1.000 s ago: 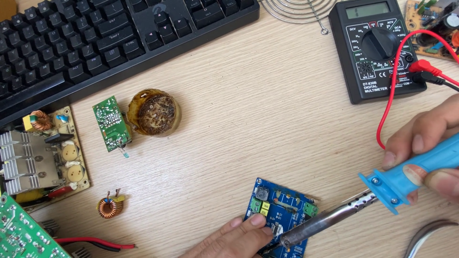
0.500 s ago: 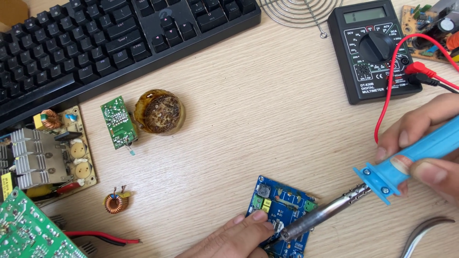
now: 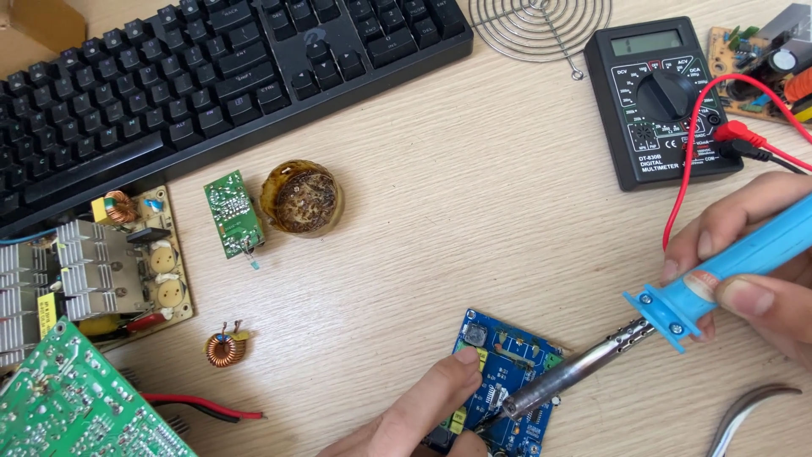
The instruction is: Soldering or desoldering electronic components on a printed circuit board using a soldering iron on a workbench.
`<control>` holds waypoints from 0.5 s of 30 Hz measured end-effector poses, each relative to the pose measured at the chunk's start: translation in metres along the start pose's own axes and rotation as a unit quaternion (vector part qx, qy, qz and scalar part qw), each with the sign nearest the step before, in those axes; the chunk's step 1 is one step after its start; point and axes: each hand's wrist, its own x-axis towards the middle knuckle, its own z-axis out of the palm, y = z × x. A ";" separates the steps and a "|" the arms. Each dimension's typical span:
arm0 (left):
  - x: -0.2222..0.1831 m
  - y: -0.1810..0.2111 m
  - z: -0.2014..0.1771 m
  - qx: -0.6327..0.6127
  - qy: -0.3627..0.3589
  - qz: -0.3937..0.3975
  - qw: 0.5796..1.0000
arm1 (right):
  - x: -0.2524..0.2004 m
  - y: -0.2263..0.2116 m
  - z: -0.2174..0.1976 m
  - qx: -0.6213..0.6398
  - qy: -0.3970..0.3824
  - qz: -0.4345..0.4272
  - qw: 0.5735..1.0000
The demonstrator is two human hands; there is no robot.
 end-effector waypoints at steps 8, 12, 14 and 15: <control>0.062 0.086 -0.035 -0.414 -0.066 -0.314 0.852 | 0.004 -0.002 0.002 0.003 -0.008 -0.009 1.000; 0.018 -0.059 0.013 -0.603 -0.099 -0.451 0.650 | 0.000 -0.003 0.004 0.002 0.000 -0.003 1.000; 0.037 -0.069 0.012 -0.674 -0.114 -0.510 0.522 | 0.001 -0.006 0.006 -0.013 0.008 0.007 1.000; 0.046 -0.074 0.012 -0.703 -0.121 -0.536 0.451 | 0.001 -0.009 0.006 -0.030 0.014 0.017 0.999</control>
